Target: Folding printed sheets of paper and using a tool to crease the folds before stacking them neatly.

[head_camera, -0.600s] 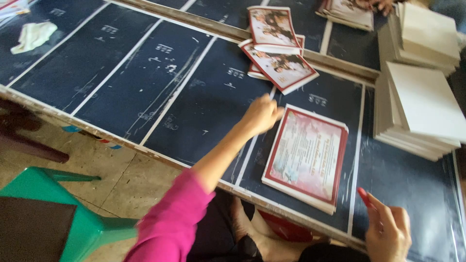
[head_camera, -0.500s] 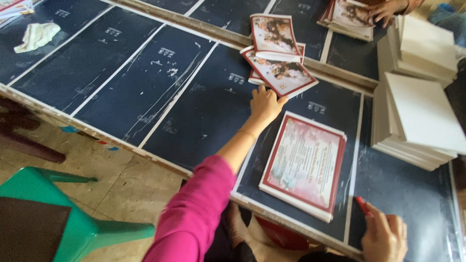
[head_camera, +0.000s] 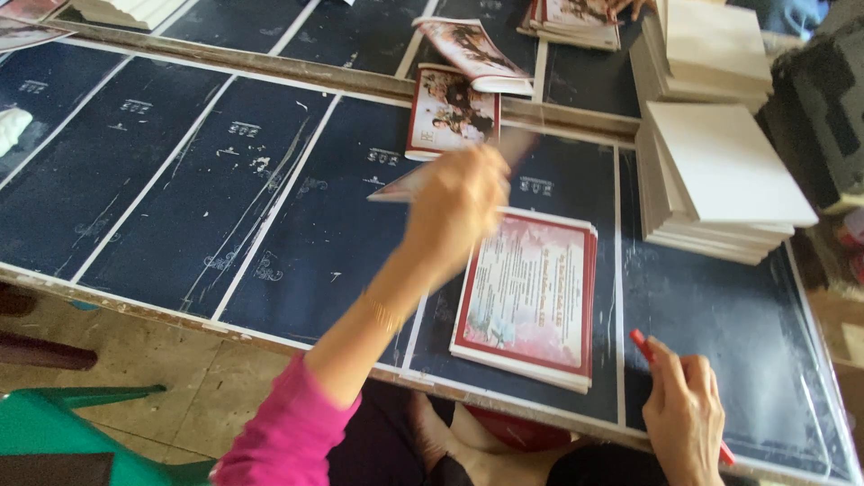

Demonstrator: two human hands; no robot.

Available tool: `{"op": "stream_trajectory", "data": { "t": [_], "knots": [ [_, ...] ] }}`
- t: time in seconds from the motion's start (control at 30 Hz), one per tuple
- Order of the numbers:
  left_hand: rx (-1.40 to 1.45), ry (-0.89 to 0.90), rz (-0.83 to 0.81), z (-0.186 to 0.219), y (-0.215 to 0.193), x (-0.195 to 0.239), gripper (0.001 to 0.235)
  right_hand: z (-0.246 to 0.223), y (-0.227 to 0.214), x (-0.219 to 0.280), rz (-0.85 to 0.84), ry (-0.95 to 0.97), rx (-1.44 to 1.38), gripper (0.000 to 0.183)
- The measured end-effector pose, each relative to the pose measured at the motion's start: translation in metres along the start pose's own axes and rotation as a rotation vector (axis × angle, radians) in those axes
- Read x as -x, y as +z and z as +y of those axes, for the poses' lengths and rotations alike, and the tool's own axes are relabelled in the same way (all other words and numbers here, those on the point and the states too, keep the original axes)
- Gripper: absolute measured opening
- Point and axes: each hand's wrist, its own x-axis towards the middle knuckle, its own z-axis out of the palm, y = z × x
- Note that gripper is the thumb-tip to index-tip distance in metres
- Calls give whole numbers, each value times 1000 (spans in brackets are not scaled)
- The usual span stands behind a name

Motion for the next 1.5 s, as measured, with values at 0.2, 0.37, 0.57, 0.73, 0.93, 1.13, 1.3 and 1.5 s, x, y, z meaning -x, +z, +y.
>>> {"op": "stream_trajectory", "data": {
  "t": [0.2, 0.37, 0.57, 0.73, 0.93, 1.13, 1.3, 1.5],
  "knots": [
    [208, -176, -332, 32, -9, 84, 31, -73, -31, -15, -38, -35, -286, 39],
    [150, -634, -455, 2, -26, 137, 47, -143, -35, -37, -120, -355, -343, 38],
    [651, -1076, -285, 28, -32, 132, 51, -200, -11, -43, -143, -754, -246, 16],
    [1044, -1320, 48, 44, -33, 122, 58, -203, -19, -45, -32, -823, -168, 8],
    [1148, -1409, 57, 47, -27, 128, 37, -183, -15, -42, -119, -543, -477, 14],
    [1156, -1419, -14, 53, -25, 127, 32, -171, -15, -46, -355, -194, -745, 30],
    [1217, -1369, 17, 54, -17, 130, 37, -170, -35, -64, -700, 234, -1269, 15],
    [1140, -1340, -32, 40, -4, 141, 38, -154, -12, -62, -647, 540, -1565, 10]
  ]
}}
